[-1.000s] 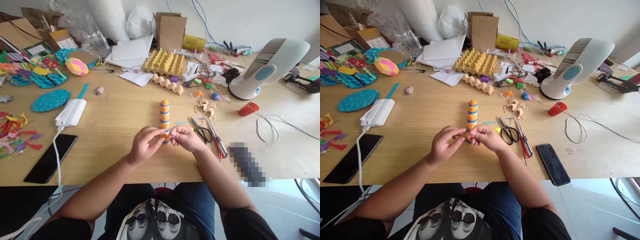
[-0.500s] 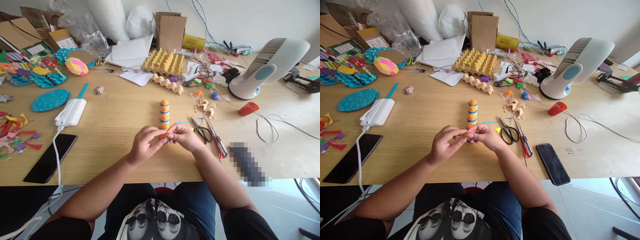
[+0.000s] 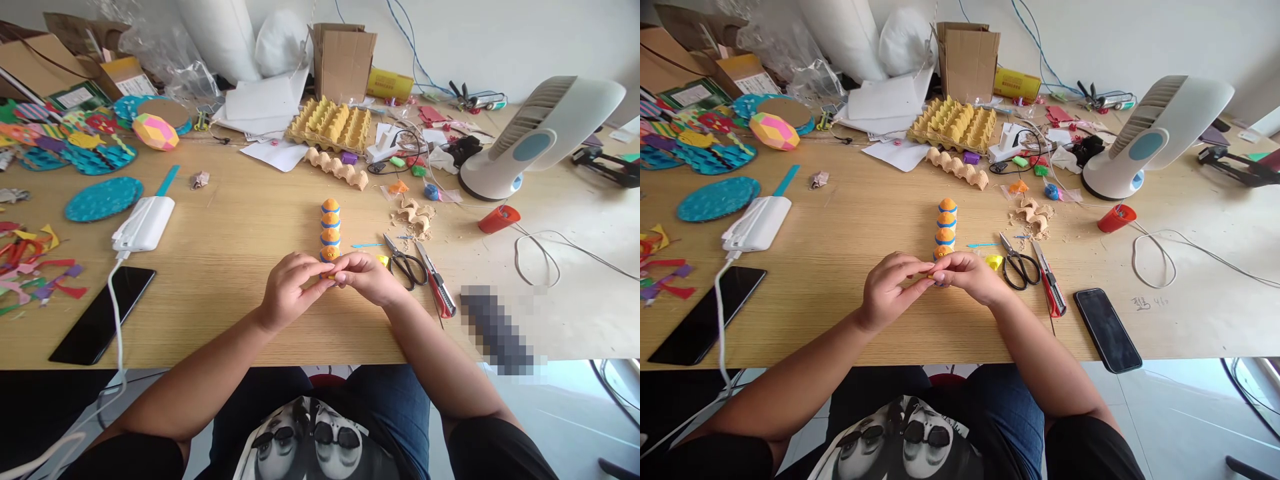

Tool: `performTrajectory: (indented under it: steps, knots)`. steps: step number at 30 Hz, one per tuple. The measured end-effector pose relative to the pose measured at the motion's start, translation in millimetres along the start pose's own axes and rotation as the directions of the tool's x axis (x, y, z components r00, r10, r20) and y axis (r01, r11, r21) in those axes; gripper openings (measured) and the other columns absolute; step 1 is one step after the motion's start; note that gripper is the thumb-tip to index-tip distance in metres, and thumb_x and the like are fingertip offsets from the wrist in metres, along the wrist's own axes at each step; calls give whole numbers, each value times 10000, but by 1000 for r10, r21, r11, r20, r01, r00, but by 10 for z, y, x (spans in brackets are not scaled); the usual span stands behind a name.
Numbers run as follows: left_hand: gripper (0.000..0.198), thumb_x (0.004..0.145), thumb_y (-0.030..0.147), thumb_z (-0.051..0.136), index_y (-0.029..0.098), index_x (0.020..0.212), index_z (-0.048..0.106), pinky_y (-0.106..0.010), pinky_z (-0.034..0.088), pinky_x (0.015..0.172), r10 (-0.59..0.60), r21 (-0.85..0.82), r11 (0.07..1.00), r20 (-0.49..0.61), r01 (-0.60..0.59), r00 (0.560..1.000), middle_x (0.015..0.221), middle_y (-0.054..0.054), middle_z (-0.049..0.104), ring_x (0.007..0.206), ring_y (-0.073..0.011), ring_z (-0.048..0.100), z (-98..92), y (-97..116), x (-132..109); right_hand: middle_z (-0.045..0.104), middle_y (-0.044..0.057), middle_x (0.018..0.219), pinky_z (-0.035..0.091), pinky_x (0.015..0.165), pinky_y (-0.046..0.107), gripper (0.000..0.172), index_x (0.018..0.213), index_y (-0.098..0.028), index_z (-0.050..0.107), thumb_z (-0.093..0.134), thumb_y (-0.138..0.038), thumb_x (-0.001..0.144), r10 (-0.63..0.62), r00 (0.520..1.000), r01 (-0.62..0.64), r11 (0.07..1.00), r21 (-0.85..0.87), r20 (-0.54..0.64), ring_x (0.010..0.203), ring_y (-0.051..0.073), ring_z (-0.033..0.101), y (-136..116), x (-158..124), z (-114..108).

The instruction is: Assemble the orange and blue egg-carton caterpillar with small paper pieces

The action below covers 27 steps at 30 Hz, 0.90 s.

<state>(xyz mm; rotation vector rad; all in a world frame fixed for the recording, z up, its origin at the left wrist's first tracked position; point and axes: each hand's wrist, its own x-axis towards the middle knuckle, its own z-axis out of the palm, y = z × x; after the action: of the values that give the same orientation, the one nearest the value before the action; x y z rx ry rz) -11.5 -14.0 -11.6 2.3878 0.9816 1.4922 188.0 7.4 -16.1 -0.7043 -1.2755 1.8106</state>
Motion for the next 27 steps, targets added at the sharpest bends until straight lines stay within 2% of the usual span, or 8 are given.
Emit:
performTrajectory:
  steps: [4, 8, 11, 16, 21, 24, 27]
  knots:
    - [195, 893, 153, 718, 220, 1076, 712, -279, 540, 765, 15, -12, 1000, -6, -15, 1000, 884, -17, 718, 809, -135, 646, -14, 6, 0, 720, 30, 756, 508, 670, 258, 244, 809, -164, 772, 814, -404, 817, -16, 999, 16, 1000, -25, 34, 688, 115, 608, -19, -8, -16]
    - [234, 878, 142, 737, 225, 1094, 702, -275, 536, 763, 18, 4, 1000, -17, -18, 1000, 882, -12, 713, 811, -132, 642, -12, -12, -9, 729, 17, 777, 513, 689, 254, 256, 887, -177, 777, 881, -358, 739, 33, 999, -34, 999, 42, 32, 712, 117, 631, -9, -5, -15]
    - [214, 869, 167, 753, 230, 1067, 700, -275, 532, 752, 36, 45, 998, -5, -36, 999, 863, -5, 709, 786, -133, 637, -1, -16, -6, 713, 6, 741, 508, 676, 244, 250, 842, -168, 762, 880, -362, 737, 80, 997, -80, 994, 72, 2, 680, 104, 618, -3, 1, 0]
    - [157, 881, 205, 747, 222, 1030, 704, -273, 533, 751, 46, 65, 997, -8, -46, 999, 848, -5, 709, 773, -134, 642, -1, 4, 13, 697, 9, 698, 509, 652, 243, 300, 820, -153, 757, 864, -422, 746, 122, 992, -120, 991, 58, -40, 636, 101, 600, -12, 9, 10]
    - [75, 908, 205, 713, 233, 978, 722, -280, 535, 747, 53, 69, 996, -10, -52, 999, 835, -8, 719, 778, -138, 646, -31, 7, 13, 706, 20, 717, 506, 633, 225, 314, 818, -155, 771, 849, -453, 758, 128, 992, -127, 991, 37, -21, 642, 97, 597, -3, 11, 2]
    - [40, 911, 226, 714, 242, 944, 730, -276, 526, 731, 58, 69, 996, -22, -56, 998, 805, 0, 712, 757, -132, 642, -40, -3, 6, 703, 15, 720, 505, 619, 220, 315, 860, -161, 779, 866, -437, 737, 137, 991, -137, 990, 32, -2, 657, 102, 604, 0, 6, -3]
    - [66, 899, 229, 733, 248, 962, 730, -273, 526, 738, 67, 61, 996, -13, -66, 998, 810, 5, 702, 753, -125, 637, -36, -15, -6, 690, 3, 698, 485, 590, 200, 295, 814, -157, 765, 890, -403, 710, 158, 987, -158, 987, 17, 2, 638, 88, 591, -5, 3, -9]
